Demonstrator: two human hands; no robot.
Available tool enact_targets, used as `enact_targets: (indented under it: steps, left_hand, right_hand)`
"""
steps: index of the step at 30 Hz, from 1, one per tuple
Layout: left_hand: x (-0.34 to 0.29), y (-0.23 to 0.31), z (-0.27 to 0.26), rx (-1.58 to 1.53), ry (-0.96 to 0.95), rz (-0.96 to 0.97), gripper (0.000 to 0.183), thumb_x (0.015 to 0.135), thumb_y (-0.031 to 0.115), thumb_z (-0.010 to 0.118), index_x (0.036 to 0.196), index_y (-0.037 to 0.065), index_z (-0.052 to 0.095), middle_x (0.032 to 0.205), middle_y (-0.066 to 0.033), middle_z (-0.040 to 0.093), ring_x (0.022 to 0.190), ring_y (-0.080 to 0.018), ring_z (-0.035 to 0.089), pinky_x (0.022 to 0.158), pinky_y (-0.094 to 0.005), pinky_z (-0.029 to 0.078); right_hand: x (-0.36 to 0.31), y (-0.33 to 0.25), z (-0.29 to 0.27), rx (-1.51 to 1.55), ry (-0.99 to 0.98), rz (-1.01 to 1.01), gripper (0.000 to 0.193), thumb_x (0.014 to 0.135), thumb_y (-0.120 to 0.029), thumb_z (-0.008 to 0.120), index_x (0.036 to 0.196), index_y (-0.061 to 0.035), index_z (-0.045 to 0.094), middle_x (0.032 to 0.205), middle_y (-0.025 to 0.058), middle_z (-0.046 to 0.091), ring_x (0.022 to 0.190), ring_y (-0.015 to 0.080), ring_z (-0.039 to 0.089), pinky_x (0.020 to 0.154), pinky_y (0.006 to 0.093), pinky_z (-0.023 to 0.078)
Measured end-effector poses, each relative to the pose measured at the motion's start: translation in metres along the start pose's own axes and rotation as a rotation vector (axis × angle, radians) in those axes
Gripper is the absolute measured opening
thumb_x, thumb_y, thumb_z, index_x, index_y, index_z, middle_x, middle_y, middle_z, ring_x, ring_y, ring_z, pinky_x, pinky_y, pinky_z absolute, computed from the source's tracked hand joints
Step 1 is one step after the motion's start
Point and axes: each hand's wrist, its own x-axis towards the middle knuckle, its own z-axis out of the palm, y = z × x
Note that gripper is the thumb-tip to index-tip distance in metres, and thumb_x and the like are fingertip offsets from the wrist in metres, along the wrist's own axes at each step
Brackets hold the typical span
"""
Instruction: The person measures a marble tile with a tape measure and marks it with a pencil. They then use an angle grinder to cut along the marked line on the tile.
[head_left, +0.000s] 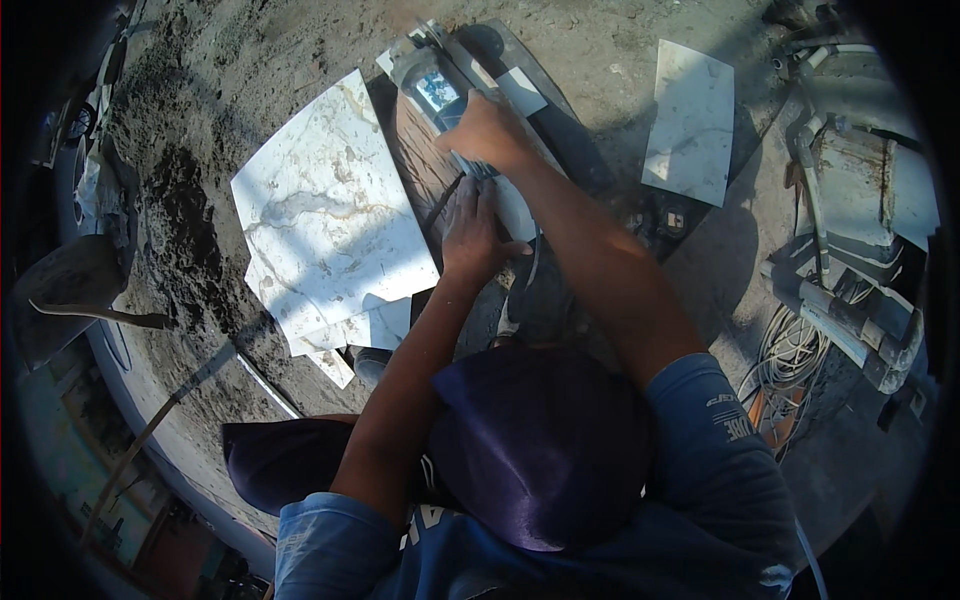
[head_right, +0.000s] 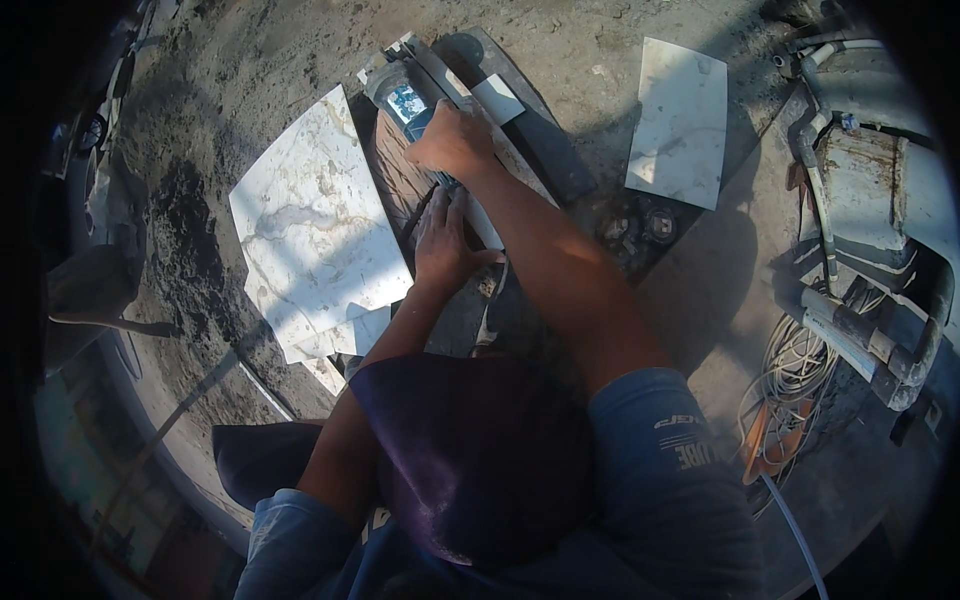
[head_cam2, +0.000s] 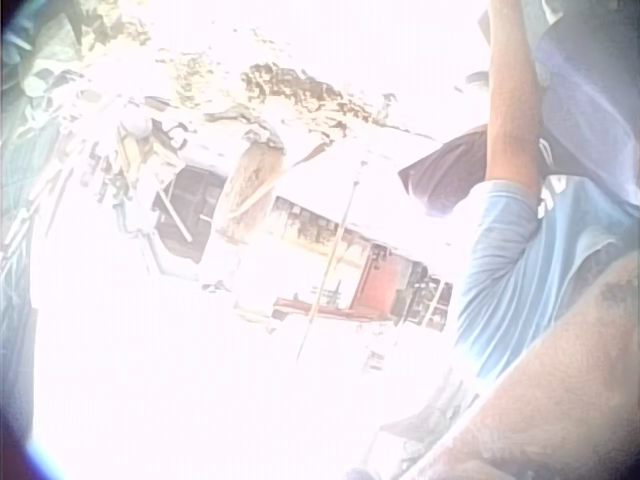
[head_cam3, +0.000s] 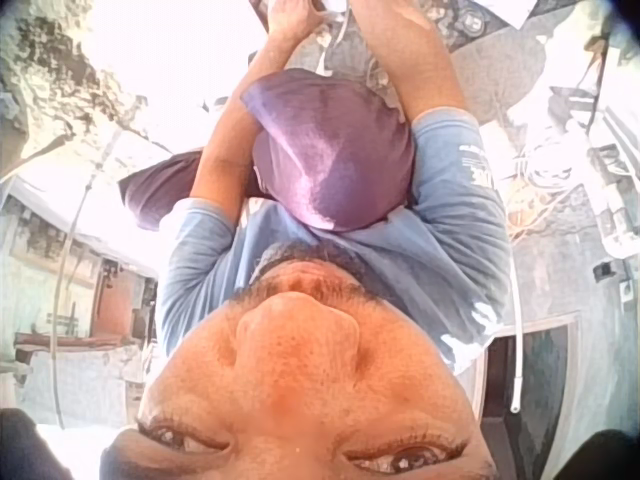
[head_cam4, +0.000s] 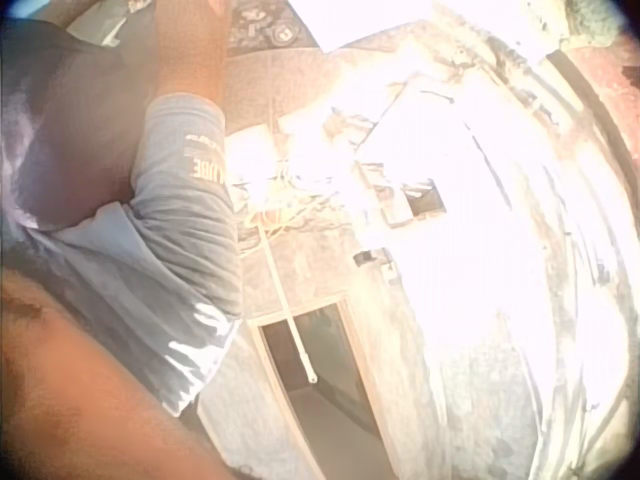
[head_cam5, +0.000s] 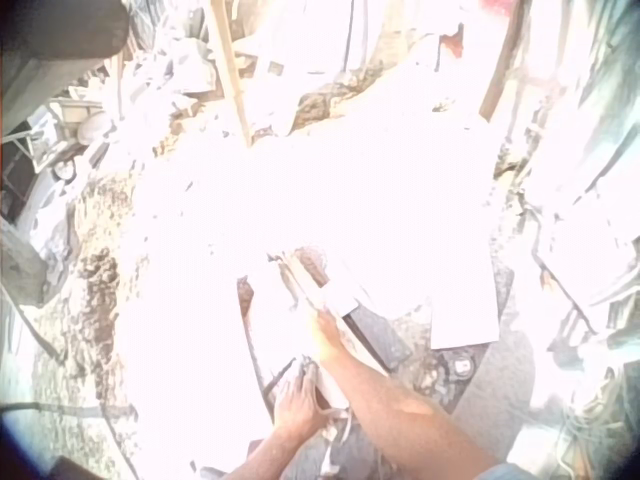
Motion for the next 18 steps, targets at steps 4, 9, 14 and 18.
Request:
enact_targets:
  steps: [4, 9, 14, 18]
  left_hand:
    - [0.0009, 0.0022, -0.0011, -0.019, -0.017, -0.013, 0.118, 0.057, 0.043, 0.094, 0.151, 0.002, 0.035, 0.158, -0.0285, 0.031, 0.147, -0.0445, 0.031, 0.122, -0.0516, 0.025]
    - [-0.0016, -0.0011, 0.0003, -0.016, 0.024, 0.016, 0.118, 0.056, 0.044, 0.094, 0.15, 0.002, 0.037, 0.156, -0.0291, 0.033, 0.145, -0.0458, 0.034, 0.121, -0.0523, 0.028]
    - [-0.0017, -0.0013, 0.0015, -0.018, 0.033, 0.028, 0.118, 0.056, 0.046, 0.093, 0.149, 0.001, 0.038, 0.156, -0.0295, 0.033, 0.144, -0.046, 0.036, 0.12, -0.0531, 0.029]
    - [-0.0018, -0.0028, 0.0032, -0.004, 0.036, 0.032, 0.118, 0.056, 0.047, 0.093, 0.149, 0.001, 0.037, 0.156, -0.0295, 0.034, 0.144, -0.0457, 0.036, 0.12, -0.0534, 0.029]
  right_hand:
    - [0.0018, 0.0044, 0.0031, 0.014, 0.001, 0.009, 0.089, 0.068, -0.036, 0.08, 0.144, -0.0021, 0.048, 0.144, 0.0229, 0.055, 0.143, 0.0406, 0.043, 0.116, 0.0444, 0.039]
    - [-0.0017, 0.0036, 0.0029, 0.015, -0.042, 0.031, 0.093, 0.071, -0.038, 0.079, 0.149, -0.0041, 0.043, 0.153, 0.0211, 0.047, 0.148, 0.0399, 0.034, 0.119, 0.0464, 0.036]
    - [-0.0022, 0.0068, 0.004, 0.032, -0.036, 0.041, 0.093, 0.072, -0.038, 0.079, 0.15, -0.0048, 0.042, 0.155, 0.0207, 0.045, 0.149, 0.0394, 0.033, 0.119, 0.0466, 0.035]
    - [-0.0045, 0.0073, 0.0046, 0.041, -0.026, 0.041, 0.093, 0.073, -0.038, 0.079, 0.151, -0.0051, 0.041, 0.155, 0.0215, 0.044, 0.15, 0.0389, 0.031, 0.119, 0.0465, 0.035]
